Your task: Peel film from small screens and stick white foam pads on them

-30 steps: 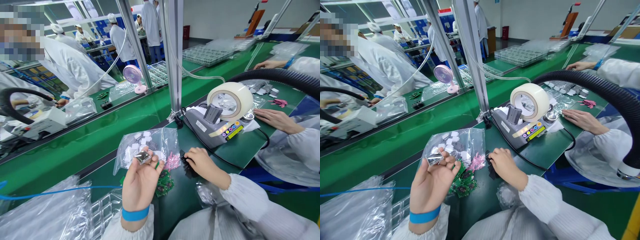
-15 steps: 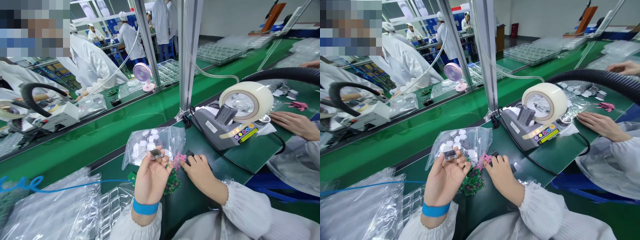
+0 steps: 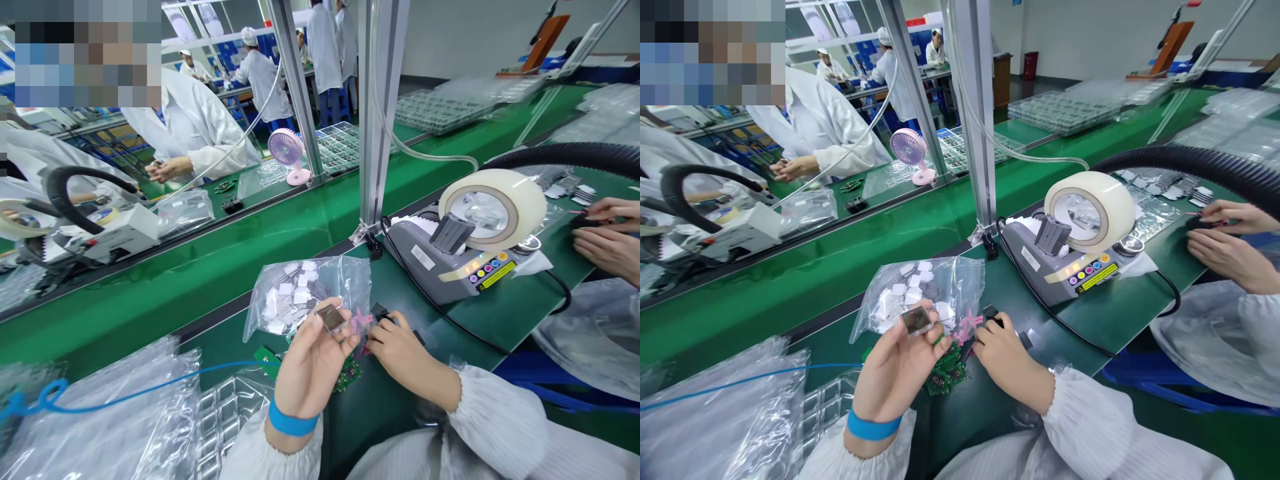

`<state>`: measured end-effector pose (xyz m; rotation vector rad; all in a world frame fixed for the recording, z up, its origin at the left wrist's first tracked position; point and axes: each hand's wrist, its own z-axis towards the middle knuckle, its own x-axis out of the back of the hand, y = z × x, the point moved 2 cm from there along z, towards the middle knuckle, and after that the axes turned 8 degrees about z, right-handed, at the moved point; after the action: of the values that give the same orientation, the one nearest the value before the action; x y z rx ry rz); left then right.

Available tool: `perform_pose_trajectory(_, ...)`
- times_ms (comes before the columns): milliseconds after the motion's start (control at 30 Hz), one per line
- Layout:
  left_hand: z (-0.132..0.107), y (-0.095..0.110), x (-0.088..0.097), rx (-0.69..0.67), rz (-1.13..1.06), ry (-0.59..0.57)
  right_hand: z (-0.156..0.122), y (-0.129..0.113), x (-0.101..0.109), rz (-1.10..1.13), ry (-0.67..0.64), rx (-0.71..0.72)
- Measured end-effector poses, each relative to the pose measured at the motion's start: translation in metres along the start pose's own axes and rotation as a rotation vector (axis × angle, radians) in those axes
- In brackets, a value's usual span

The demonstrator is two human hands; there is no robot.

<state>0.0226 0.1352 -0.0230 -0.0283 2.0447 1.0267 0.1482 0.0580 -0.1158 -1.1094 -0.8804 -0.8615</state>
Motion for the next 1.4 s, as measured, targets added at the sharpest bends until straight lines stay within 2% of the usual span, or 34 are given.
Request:
perform_pose_trajectory(100,-0.004,-0.002,-0.003,0.005,0.114,-0.130,-0.006,0.002,0.010,0.063,0.051,-0.030)
perform_pose_trajectory(167,-0.006,-0.003,-0.005,0.007,0.173,-0.185,-0.008,0.005,0.026,0.112,0.089,-0.061)
perform_pose_trajectory(300,-0.009,-0.008,-0.011,0.027,0.254,-0.254,-0.012,0.008,0.077,0.269,0.209,-0.142)
perform_pose_trajectory(400,-0.010,-0.014,-0.015,0.043,0.281,-0.296,-0.016,-0.001,0.121,0.606,0.422,-0.239)
perform_pose_trajectory(500,-0.011,-0.016,-0.017,0.047,0.286,-0.309,-0.016,-0.016,0.144,0.739,0.497,-0.217)
perform_pose_trajectory(567,-0.012,-0.013,-0.014,0.014,0.277,-0.285,-0.014,-0.021,0.142,0.712,0.473,-0.197)
perform_pose_trajectory(633,-0.012,-0.006,-0.010,-0.059,0.251,-0.237,-0.013,-0.021,0.127,0.690,0.404,-0.222)
perform_pose_trajectory(733,-0.012,0.005,-0.002,-0.152,0.195,-0.143,-0.015,-0.014,0.085,0.673,0.241,-0.307)
perform_pose_trajectory(800,-0.011,0.009,0.001,-0.169,0.160,-0.115,-0.019,-0.011,0.054,0.619,0.163,-0.339)
perform_pose_trajectory(900,-0.012,0.008,0.000,-0.134,0.130,-0.153,-0.024,-0.007,0.020,0.545,0.141,-0.344)
perform_pose_trajectory(967,-0.012,0.006,-0.002,-0.110,0.130,-0.188,-0.025,-0.004,0.013,0.502,0.155,-0.336)
perform_pose_trajectory(1067,-0.012,0.002,-0.004,-0.096,0.145,-0.201,-0.022,-0.002,0.031,0.470,0.204,-0.317)
perform_pose_trajectory(1167,-0.011,-0.003,-0.008,-0.059,0.152,-0.230,-0.018,-0.010,0.075,0.513,0.289,-0.266)
perform_pose_trajectory(1233,-0.012,-0.007,-0.011,-0.015,0.166,-0.249,-0.015,-0.020,0.107,0.580,0.390,-0.173)
perform_pose_trajectory(1300,-0.013,-0.012,-0.014,0.029,0.179,-0.261,-0.012,-0.033,0.129,0.568,0.454,-0.069)
perform_pose_trajectory(1400,-0.015,-0.016,-0.017,0.071,0.180,-0.279,-0.009,-0.047,0.141,0.467,0.496,0.000)
